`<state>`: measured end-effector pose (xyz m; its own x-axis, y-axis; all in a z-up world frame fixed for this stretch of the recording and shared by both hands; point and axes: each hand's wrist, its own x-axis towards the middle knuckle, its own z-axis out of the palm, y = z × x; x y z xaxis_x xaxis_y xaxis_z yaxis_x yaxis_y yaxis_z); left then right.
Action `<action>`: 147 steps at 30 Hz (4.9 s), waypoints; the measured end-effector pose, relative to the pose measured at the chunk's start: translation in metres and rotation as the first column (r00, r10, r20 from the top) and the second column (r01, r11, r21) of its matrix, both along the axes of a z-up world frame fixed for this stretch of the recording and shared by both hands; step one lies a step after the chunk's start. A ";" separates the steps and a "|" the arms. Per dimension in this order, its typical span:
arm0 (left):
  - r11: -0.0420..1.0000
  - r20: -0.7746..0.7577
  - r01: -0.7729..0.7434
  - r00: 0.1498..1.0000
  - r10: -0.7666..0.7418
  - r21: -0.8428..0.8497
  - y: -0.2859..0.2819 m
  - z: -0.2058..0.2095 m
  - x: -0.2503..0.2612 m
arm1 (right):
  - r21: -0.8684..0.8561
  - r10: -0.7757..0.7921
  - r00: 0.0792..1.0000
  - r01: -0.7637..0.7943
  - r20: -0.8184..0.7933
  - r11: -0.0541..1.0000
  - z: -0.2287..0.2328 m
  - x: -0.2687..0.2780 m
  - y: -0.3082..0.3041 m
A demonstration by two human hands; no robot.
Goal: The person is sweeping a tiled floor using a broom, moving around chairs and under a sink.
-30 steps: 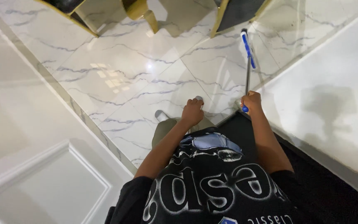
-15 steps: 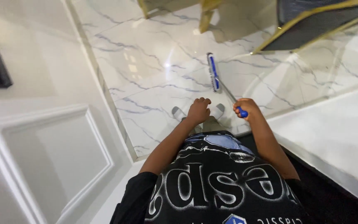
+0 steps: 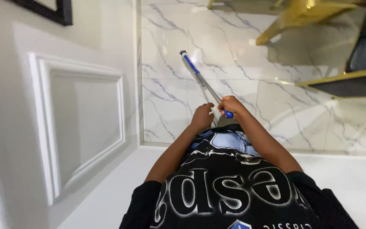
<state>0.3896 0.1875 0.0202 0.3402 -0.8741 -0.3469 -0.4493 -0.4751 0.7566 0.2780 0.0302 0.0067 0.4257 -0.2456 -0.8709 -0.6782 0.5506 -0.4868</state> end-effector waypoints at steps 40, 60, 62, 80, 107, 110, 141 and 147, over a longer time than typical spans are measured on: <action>0.781 -0.025 -0.620 0.782 0.623 0.074 -0.205 -0.042 0.230 | -0.312 0.495 0.841 -0.541 -0.219 0.781 -0.045 0.369 -0.254; 0.852 -0.009 -0.505 0.860 0.511 0.142 -0.226 -0.034 0.335 | -0.293 0.339 0.912 -0.398 -0.232 0.869 -0.094 0.444 -0.354; 0.860 -0.018 -0.483 0.871 0.492 0.164 -0.233 -0.024 0.362 | -0.326 0.369 0.898 -0.432 -0.239 0.841 -0.073 0.447 -0.348; 0.940 -0.001 -0.337 0.941 0.338 0.051 -0.269 -0.032 0.520 | -0.038 0.168 0.959 -0.181 -0.227 0.983 -0.104 0.571 -0.425; 0.774 0.061 -0.616 0.787 0.615 0.147 -0.304 -0.035 0.568 | 0.383 0.280 0.952 -0.216 -0.120 0.898 -0.189 0.675 -0.362; 0.770 0.052 -0.620 0.783 0.620 0.149 -0.322 -0.025 0.579 | 0.417 0.153 0.983 -0.098 -0.102 0.904 -0.226 0.698 -0.415; 0.765 0.042 -0.628 0.776 0.629 0.143 -0.392 -0.012 0.609 | 0.626 -0.101 0.990 0.139 -0.095 0.767 -0.251 0.724 -0.500; 0.771 0.021 -0.614 0.784 0.620 0.168 -0.403 -0.006 0.608 | 0.186 -0.155 0.988 0.149 0.017 0.971 -0.149 0.749 -0.530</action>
